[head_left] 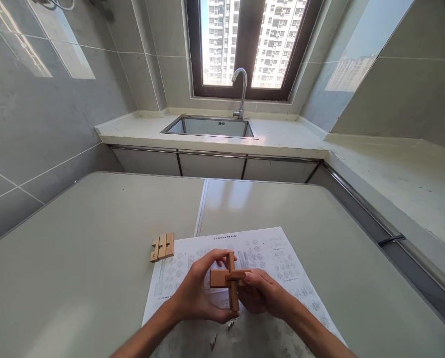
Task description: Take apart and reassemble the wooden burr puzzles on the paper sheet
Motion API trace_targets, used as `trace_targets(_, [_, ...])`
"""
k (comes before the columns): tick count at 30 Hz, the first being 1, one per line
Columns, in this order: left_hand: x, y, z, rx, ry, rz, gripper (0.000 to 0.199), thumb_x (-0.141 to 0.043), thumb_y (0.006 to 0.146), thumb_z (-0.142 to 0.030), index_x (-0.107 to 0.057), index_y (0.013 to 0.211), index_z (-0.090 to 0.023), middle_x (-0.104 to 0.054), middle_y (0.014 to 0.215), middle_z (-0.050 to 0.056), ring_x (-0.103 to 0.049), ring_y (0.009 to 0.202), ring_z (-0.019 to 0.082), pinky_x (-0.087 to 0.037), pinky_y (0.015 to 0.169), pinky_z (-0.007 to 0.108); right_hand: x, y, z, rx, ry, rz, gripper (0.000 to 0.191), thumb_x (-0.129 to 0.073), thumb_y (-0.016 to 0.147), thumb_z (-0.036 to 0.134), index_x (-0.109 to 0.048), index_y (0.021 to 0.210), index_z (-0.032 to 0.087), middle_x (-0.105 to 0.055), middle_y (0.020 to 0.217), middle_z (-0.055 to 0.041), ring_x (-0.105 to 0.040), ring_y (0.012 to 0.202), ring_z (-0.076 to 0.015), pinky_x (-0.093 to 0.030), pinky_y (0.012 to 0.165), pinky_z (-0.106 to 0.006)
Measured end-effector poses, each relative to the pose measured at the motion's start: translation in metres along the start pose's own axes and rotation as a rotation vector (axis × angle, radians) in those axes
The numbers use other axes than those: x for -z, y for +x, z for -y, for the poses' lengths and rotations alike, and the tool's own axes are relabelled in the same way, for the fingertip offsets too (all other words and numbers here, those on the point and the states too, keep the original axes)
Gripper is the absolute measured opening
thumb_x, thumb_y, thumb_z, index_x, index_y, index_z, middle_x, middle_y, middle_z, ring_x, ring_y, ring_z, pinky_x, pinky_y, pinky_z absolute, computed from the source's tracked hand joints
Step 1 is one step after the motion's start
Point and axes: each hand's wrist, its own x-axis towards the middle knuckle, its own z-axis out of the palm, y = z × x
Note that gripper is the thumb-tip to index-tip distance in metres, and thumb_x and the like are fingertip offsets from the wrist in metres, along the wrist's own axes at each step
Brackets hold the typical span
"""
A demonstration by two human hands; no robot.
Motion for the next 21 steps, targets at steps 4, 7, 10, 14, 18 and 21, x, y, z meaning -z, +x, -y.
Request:
trace_targets(4, [-0.002, 0.000, 0.000, -0.028, 0.013, -0.046, 0.085, -0.085, 0.057, -0.023, -0.052, 0.135, -0.027, -0.066, 0.116, 0.005, -0.062, 0.103, 0.026, -0.052, 0.096, 0.040, -0.001, 0.000, -0.004, 0.029, -0.115, -0.051, 0.051, -0.058, 0.098, 0.066, -0.053, 0.080, 0.019, -0.041, 0.057, 0.0082, -0.034, 0.043, -0.0076, -0.029, 0.042, -0.022])
trace_targets(7, [-0.003, 0.001, 0.000, -0.010, 0.061, -0.104, 0.079, -0.081, 0.063, -0.025, -0.050, 0.135, -0.026, -0.064, 0.112, 0.005, -0.062, 0.099, 0.025, -0.055, 0.090, 0.040, -0.007, 0.000, -0.003, 0.178, -0.437, -0.246, 0.041, -0.050, 0.106, 0.057, -0.062, 0.112, 0.018, -0.062, 0.078, -0.0003, -0.055, 0.058, -0.0131, -0.043, 0.054, -0.025])
trace_targets(10, [-0.003, 0.002, 0.001, 0.044, 0.049, -0.100, 0.073, -0.079, 0.067, -0.028, -0.049, 0.133, -0.027, -0.061, 0.118, 0.007, -0.063, 0.102, 0.025, -0.058, 0.081, 0.036, -0.012, -0.002, -0.002, 0.399, -0.781, -0.436, 0.032, -0.058, 0.105, 0.045, -0.060, 0.129, 0.024, -0.067, 0.113, -0.0091, -0.066, 0.097, -0.0215, -0.053, 0.076, -0.032])
trace_targets(14, [-0.001, 0.002, 0.007, 0.026, 0.106, -0.058, 0.073, -0.083, 0.065, -0.032, -0.052, 0.131, -0.026, -0.062, 0.114, 0.006, -0.063, 0.100, 0.026, -0.056, 0.085, 0.038, -0.014, -0.003, 0.000, 0.539, -0.986, -0.505, 0.018, -0.059, 0.105, 0.035, -0.068, 0.116, 0.025, -0.067, 0.106, -0.0076, -0.064, 0.092, -0.0211, -0.054, 0.076, -0.033])
trace_targets(18, [0.000, 0.002, 0.011, 0.035, 0.170, -0.033, 0.071, -0.085, 0.066, -0.038, -0.053, 0.128, -0.024, -0.063, 0.106, 0.004, -0.063, 0.091, 0.023, -0.052, 0.080, 0.036, -0.013, -0.005, 0.004, 0.488, -1.000, -0.502, 0.022, -0.055, 0.108, 0.037, -0.073, 0.103, 0.024, -0.067, 0.084, -0.0041, -0.060, 0.074, -0.0189, -0.048, 0.066, -0.031])
trace_targets(21, [-0.001, 0.003, 0.010, 0.044, 0.155, -0.018, 0.070, -0.086, 0.065, -0.037, -0.055, 0.126, -0.023, -0.064, 0.108, 0.005, -0.064, 0.094, 0.024, -0.052, 0.083, 0.037, -0.012, -0.005, 0.005, 0.467, -0.988, -0.578, 0.026, -0.056, 0.108, 0.040, -0.074, 0.100, 0.023, -0.067, 0.083, -0.0038, -0.060, 0.071, -0.0185, -0.047, 0.068, -0.032])
